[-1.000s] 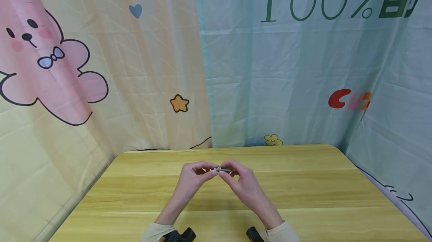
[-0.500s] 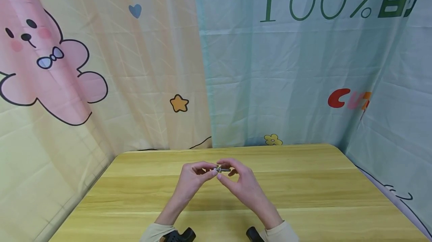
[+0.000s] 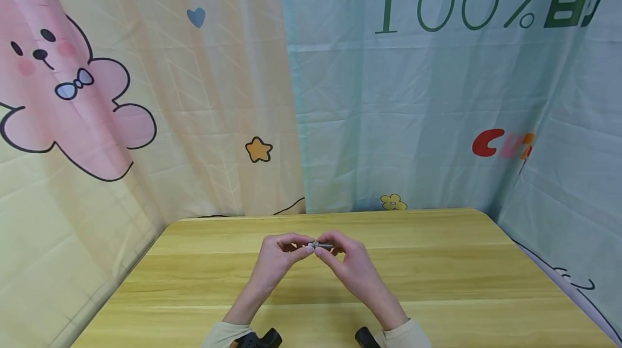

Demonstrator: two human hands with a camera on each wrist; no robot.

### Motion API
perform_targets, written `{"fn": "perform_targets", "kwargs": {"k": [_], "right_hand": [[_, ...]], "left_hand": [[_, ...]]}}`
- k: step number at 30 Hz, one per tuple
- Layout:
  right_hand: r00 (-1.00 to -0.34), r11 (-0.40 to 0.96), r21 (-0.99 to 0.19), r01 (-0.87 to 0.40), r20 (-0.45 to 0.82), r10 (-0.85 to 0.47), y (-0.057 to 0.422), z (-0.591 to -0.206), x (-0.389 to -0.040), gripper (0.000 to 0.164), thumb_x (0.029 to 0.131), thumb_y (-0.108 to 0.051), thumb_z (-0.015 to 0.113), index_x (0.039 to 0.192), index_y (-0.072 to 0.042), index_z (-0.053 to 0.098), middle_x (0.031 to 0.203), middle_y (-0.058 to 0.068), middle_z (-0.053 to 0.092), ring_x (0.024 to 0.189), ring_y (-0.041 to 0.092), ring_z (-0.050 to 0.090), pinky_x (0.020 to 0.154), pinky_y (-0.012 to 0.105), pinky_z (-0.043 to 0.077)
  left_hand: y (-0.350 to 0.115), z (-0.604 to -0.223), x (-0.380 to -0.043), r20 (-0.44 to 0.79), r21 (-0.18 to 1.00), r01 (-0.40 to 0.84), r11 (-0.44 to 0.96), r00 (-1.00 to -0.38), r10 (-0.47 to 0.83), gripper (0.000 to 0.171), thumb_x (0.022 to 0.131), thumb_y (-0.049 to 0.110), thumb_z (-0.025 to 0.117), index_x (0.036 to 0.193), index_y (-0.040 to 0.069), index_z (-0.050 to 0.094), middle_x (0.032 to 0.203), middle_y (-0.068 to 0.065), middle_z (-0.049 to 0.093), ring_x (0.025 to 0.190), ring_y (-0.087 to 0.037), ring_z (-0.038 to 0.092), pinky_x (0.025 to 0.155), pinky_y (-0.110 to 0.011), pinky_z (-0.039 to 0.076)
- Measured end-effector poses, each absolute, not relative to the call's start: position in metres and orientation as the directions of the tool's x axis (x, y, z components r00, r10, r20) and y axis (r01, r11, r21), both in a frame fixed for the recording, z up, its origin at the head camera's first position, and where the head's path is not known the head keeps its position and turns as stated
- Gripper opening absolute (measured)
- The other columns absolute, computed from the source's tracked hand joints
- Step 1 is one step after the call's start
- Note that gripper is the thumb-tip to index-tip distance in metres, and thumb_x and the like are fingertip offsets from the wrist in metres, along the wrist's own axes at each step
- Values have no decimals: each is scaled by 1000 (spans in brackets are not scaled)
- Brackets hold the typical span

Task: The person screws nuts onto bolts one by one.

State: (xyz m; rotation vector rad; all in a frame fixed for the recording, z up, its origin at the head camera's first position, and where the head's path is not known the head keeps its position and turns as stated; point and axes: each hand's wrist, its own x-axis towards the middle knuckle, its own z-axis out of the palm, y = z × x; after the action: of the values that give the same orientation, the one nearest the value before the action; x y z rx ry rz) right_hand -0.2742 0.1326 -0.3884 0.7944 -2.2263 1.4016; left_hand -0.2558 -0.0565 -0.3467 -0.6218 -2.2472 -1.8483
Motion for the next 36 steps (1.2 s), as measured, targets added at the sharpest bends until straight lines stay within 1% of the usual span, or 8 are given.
{"fn": "perform_targets", "kwargs": {"k": [7,10,13,15,18,21,26,36], "right_hand": [[-830,412,-722,-555,508,-230,133,-386,-271,17,100,-34,57,95,-25,71,84,-9,68,80,13,64,75,33,52],[-840,411,-733,-542,496,-221,133,-386,-271,18,101,-35,56,99,-25,70,89,-10,67,85,12,63,76,33,51],[-817,372,-728,-575,529,-228,132,-386,-272,14,99,-29,62,108,-22,68,100,-9,67,94,12,62,79,33,51],[-789,337,-713,-615,565,-242,132,-386,-273,18,96,-23,67,114,-20,65,107,-7,66,98,14,62,80,33,52],[-752,305,-687,-660,601,-272,130,-380,-268,23,91,-7,70,113,-12,64,106,-1,66,97,18,63,77,34,53],[-733,307,-666,-680,614,-291,129,-380,-268,23,90,-1,70,110,-10,63,103,-1,66,94,18,64,76,34,53],[-759,307,-695,-650,585,-284,132,-386,-273,16,93,-12,69,107,-17,64,100,-7,66,92,13,65,80,34,53],[-788,378,-692,-615,563,-250,132,-386,-272,9,97,-26,64,101,-21,70,91,-10,69,82,8,66,77,35,54]], "left_hand": [[-56,-346,-255,386,894,423,149,-894,227,10,85,7,77,93,3,78,82,-9,70,61,-11,50,55,-20,39],[-56,-347,-256,386,894,423,146,-895,225,10,85,7,77,94,3,78,82,-10,70,60,-9,50,54,-20,38],[-56,-347,-256,381,898,416,146,-899,218,11,85,6,76,95,2,78,80,-11,67,59,-8,49,53,-19,37],[-56,-347,-256,376,901,410,144,-902,213,12,85,5,76,96,1,77,80,-12,66,59,-8,48,53,-19,36],[-57,-347,-256,375,901,409,145,-902,211,12,85,5,76,96,1,77,80,-12,66,60,-8,48,53,-19,36],[-57,-346,-255,378,899,412,149,-901,211,11,85,6,76,96,2,78,81,-12,67,60,-9,48,53,-20,37],[-57,-351,-260,378,897,412,159,-902,208,11,85,6,76,95,2,78,81,-12,69,60,-11,48,54,-20,37],[-58,-376,-280,401,888,434,152,-892,207,12,84,22,80,94,16,80,82,-1,70,61,-12,52,54,-22,39]]}}
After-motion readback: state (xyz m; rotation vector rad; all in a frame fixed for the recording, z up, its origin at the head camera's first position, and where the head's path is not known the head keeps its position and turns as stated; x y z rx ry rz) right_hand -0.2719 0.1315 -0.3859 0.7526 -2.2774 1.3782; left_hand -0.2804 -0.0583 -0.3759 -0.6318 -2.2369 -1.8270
